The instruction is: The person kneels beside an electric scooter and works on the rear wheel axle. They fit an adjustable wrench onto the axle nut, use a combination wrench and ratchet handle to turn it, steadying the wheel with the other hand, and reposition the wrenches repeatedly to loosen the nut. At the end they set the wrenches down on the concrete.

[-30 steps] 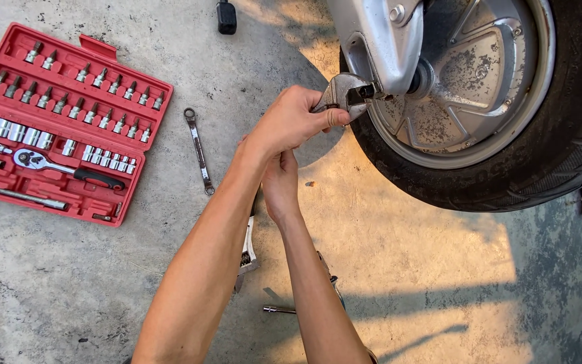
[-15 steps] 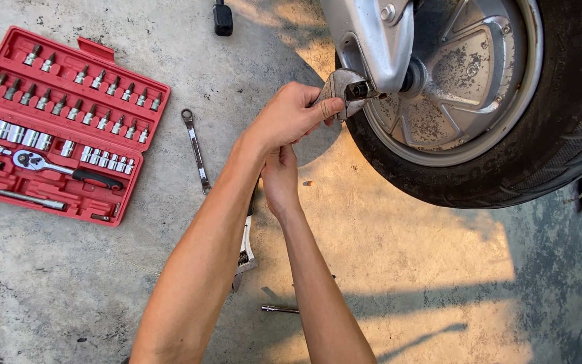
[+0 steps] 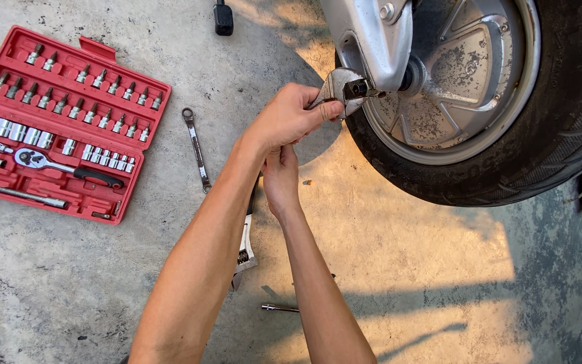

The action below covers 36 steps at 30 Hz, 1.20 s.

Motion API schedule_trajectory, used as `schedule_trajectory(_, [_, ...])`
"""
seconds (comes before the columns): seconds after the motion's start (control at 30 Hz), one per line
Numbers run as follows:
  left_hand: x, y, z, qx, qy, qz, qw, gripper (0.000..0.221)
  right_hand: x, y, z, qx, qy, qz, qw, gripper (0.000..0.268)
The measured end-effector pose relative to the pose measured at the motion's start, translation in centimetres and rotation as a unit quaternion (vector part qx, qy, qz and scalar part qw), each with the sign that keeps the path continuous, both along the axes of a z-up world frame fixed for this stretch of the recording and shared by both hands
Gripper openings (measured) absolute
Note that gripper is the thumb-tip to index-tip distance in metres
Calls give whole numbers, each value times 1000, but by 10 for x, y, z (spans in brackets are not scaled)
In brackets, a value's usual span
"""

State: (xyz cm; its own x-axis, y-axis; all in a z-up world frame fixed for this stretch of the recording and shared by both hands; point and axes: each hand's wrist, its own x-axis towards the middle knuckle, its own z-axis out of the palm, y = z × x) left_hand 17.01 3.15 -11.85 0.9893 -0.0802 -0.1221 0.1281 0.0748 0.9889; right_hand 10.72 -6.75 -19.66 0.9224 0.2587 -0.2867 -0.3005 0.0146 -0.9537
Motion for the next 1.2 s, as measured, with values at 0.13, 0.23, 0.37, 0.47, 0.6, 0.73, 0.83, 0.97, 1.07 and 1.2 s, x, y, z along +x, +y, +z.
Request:
schedule_trajectory(0.13, [1,-1,-2,-19,-20,2,1000,34,0,0,-2,-6,-3,-1,1000,30])
schedule_trajectory(0.23, [3,0,-7,-15,-28,-1,1000,36,1,0,-6,-4,-13,-2,1000,31])
schedule_trajectory(0.37, [0,3,-8,-51,-32,-24,998,35,-1,3,6,-1,-4,-5,1000,37])
schedule_trajectory(0.47, [0,4,-6,-49,-21,-28,998,38,-1,6,10,1,-3,-8,1000,40])
schedule_trajectory(0.6, [-1,3,2,1,-25,-8,1000,39,-1,4,0,-27,-15,-10,999,38])
schedule_trajectory(0.73, [2,1,-5,-10,-15,0,1000,42,-1,6,7,-60,-13,-5,998,35])
schedule_trajectory(0.83, [2,0,-8,8,-34,11,999,42,-2,8,14,-74,-6,-4,997,34])
schedule_trajectory(0.97, [2,1,-10,-25,-34,3,999,40,-2,6,7,-70,-9,-2,998,35])
schedule_trajectory(1.07, [2,2,-11,-27,-39,-3,999,40,-1,5,0,-54,-14,-3,998,36])
schedule_trajectory(1.2, [0,5,-6,-22,-21,-14,999,39,-2,5,-1,-15,-17,-4,1000,39])
